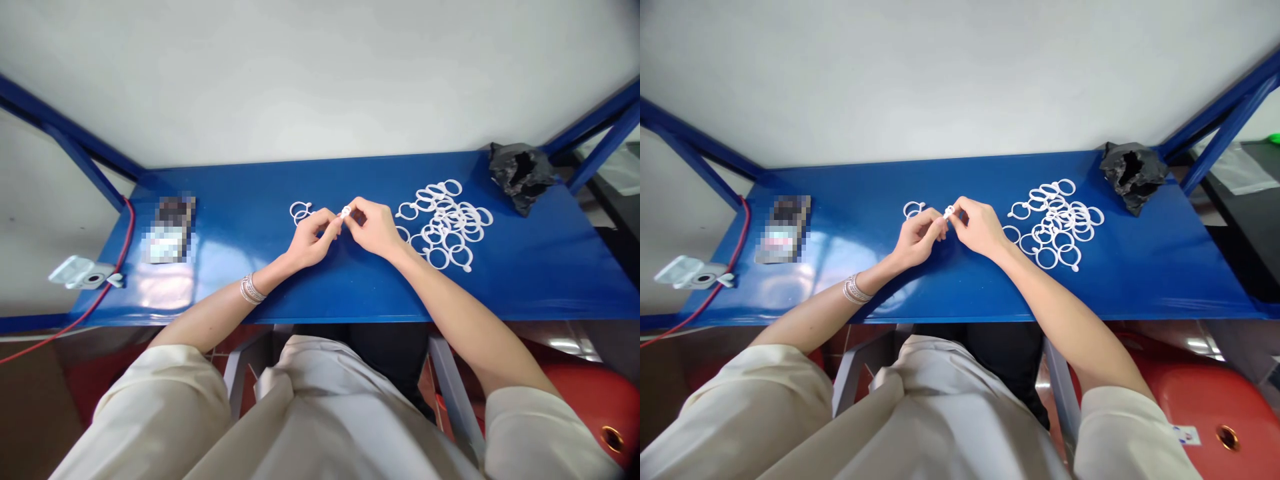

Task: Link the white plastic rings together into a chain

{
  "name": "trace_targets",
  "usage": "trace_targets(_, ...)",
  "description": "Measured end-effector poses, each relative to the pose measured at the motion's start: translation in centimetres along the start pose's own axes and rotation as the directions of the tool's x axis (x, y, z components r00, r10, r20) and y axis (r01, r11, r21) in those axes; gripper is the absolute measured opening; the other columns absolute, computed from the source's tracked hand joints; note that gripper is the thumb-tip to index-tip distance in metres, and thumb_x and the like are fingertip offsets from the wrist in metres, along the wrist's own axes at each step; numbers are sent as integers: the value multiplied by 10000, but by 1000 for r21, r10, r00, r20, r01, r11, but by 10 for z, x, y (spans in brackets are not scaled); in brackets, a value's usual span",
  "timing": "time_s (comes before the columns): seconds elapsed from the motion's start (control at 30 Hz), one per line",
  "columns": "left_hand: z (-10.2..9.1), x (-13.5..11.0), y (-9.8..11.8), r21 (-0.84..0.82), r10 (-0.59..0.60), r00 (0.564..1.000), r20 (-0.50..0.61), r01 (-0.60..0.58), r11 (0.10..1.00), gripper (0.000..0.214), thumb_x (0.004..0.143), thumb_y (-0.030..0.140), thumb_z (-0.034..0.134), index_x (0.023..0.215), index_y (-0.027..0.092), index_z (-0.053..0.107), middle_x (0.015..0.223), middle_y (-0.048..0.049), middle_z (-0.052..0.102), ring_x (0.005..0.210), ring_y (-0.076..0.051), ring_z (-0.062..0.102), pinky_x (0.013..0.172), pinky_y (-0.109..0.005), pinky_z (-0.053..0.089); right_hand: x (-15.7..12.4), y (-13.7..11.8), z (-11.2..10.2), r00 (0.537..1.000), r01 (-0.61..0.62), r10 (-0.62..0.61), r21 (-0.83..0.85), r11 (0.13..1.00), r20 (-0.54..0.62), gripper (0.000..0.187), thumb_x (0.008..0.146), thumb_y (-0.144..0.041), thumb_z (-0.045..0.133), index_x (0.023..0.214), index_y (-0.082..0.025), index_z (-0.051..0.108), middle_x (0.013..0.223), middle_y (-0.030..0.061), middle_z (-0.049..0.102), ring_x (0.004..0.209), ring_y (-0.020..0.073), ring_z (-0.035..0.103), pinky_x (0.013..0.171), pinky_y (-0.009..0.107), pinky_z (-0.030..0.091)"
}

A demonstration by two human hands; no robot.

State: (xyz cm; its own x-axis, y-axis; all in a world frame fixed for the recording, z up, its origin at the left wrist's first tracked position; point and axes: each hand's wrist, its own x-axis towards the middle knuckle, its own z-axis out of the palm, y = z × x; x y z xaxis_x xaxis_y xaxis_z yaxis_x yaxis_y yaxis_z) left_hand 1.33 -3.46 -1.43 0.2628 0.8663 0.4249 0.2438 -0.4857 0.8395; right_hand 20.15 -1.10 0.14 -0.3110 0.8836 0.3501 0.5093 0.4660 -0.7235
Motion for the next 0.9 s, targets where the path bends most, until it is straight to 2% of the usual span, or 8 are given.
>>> trace_targets(0.1, 0, 1, -2, 39, 36, 994, -104, -33, 999, 455, 1067, 596, 560, 823, 212, 563, 806, -25, 603, 690, -125, 569, 648, -295, 497, -2, 0, 2, 998, 59, -59, -18, 998, -2, 191, 1004, -356, 602, 862, -232, 636, 841, 54, 744, 727, 204, 636, 717, 342, 478)
trace_targets(0.17, 0, 1, -4, -18, 8, 993, -118, -10, 1000, 395, 1048, 601, 595, 931, 228, 537, 829, -7, 589, 675, -116, 581, 635, -288, 506, -3, 0, 3, 995, 94, -94, -32, 995, 18, 216, 1016, -372, 591, 861, -229, 639, 848, 55, 736, 731, 201, 625, 721, 342, 475)
trace_targets(0.3, 5, -1, -10, -148, -45, 998, -32, 40, 988, 391, 1029, 604, 623, 1090, 243, 485, 874, -5, 632, 680, -116, 648, 632, -274, 538, -4, 1, 2, 988, 146, -142, -80, 986, 52, 243, 1041, -361, 566, 898, -224, 706, 902, 60, 748, 768, 200, 631, 726, 338, 470)
trace_targets(0.47, 7, -3, -9, -191, -96, 995, 26, 100, 977, 373, 1055, 586, 583, 1124, 228, 504, 780, 20, 648, 577, -98, 616, 584, -256, 524, -5, -1, 3, 987, 159, -150, -183, 970, 59, 265, 1037, -304, 593, 835, -226, 745, 928, 69, 758, 836, 213, 659, 753, 345, 471)
trace_targets(0.63, -2, 0, -8, -67, -123, 992, -32, 121, 990, 420, 1099, 570, 464, 940, 212, 614, 616, 35, 526, 532, -117, 515, 540, -278, 434, -3, -5, 0, 995, 72, -59, -181, 981, 78, 343, 1034, -448, 676, 790, -210, 718, 849, 57, 734, 735, 190, 621, 711, 346, 445)
trace_targets(0.7, -6, 1, -10, -68, -133, 991, -29, 131, 989, 471, 1098, 566, 446, 821, 214, 593, 581, 37, 460, 510, -115, 454, 519, -285, 387, -1, -5, -3, 984, 76, -49, -155, 985, 169, 327, 1006, -441, 725, 775, -210, 712, 832, 45, 738, 716, 182, 623, 702, 343, 437)
trace_targets(0.8, -8, 0, -13, -93, -132, 991, -29, 129, 987, 522, 1083, 598, 443, 730, 220, 512, 578, 42, 397, 486, -106, 384, 495, -290, 329, 1, -1, -8, 940, 53, -9, -118, 992, 341, 308, 965, -396, 779, 728, -218, 696, 767, 20, 734, 683, 176, 632, 677, 337, 422)
trace_targets(0.9, -7, 0, -15, -63, -88, 995, -36, 86, 994, 578, 1076, 653, 420, 691, 222, 450, 591, 39, 381, 494, -104, 350, 498, -295, 306, 2, 2, -10, 907, -1, 45, -107, 994, 419, 314, 949, -407, 792, 715, -222, 693, 716, 6, 723, 639, 169, 624, 649, 333, 414)
